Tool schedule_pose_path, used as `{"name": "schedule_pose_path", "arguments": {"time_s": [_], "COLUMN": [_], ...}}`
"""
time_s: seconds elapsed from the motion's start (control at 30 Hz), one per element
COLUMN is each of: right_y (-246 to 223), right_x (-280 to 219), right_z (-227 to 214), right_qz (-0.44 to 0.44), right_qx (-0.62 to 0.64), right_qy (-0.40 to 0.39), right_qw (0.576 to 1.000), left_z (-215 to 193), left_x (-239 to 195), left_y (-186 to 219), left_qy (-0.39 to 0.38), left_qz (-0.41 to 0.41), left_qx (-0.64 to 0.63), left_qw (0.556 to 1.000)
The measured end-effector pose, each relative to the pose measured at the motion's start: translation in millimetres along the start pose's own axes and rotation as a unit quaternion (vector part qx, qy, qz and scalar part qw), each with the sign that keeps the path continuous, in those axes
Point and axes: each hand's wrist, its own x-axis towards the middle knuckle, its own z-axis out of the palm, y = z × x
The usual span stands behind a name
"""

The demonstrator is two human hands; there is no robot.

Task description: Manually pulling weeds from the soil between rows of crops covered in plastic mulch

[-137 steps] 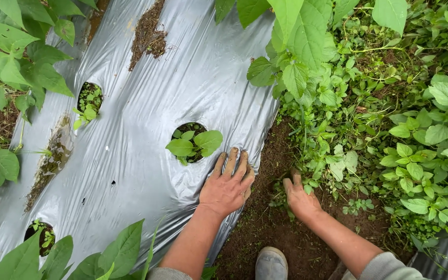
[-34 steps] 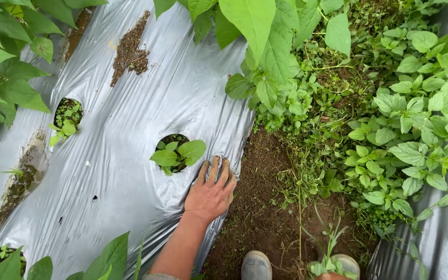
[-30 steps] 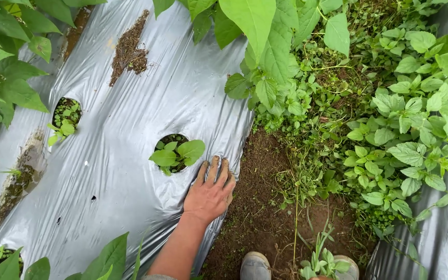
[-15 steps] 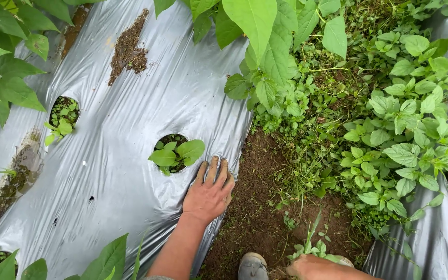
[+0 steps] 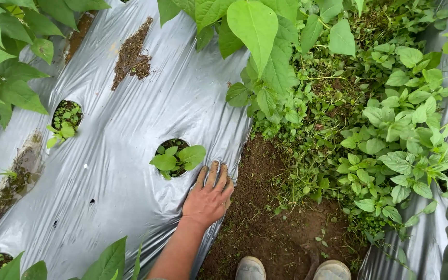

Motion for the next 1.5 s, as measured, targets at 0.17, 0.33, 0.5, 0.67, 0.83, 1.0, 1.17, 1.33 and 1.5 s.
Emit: {"name": "schedule_pose_path", "arguments": {"time_s": [0.17, 0.33, 0.5, 0.67, 0.83, 1.0, 1.17, 1.33, 1.5], "right_y": [-309, -324, -341, -289, -281, -271, -237, -278, -284], "right_x": [-223, -337, -384, -398, -386, -399, -357, -324, -352], "right_z": [-19, 186, 279, 369, 366, 323, 283, 220, 323], "right_qz": [-0.049, -0.086, -0.208, -0.203, -0.120, -0.056, 0.029, -0.054, -0.107], "right_qx": [0.073, 0.028, -0.152, -0.265, -0.111, -0.010, 0.026, -0.016, -0.160], "right_qy": [0.041, -0.264, -0.282, -0.235, -0.258, -0.360, -0.296, -0.128, -0.218], "right_qw": [0.995, 0.960, 0.924, 0.913, 0.952, 0.931, 0.954, 0.990, 0.957], "left_z": [-23, -70, -64, -61, -64, -60, -62, -57, -50], "left_x": [-6, -16, -13, -10, -10, -8, -11, -9, -7], "left_y": [3, 6, 10, 8, 10, 9, 10, 11, 10], "left_qy": [-0.009, -0.109, -0.112, -0.097, -0.108, -0.111, -0.124, -0.109, -0.096], "left_qz": [0.000, -0.039, -0.043, -0.040, -0.043, -0.045, -0.048, -0.051, -0.045], "left_qx": [-0.011, -0.006, 0.010, 0.026, 0.027, 0.028, 0.023, 0.019, 0.023], "left_qw": [1.000, 0.993, 0.993, 0.994, 0.993, 0.992, 0.991, 0.993, 0.994]}}
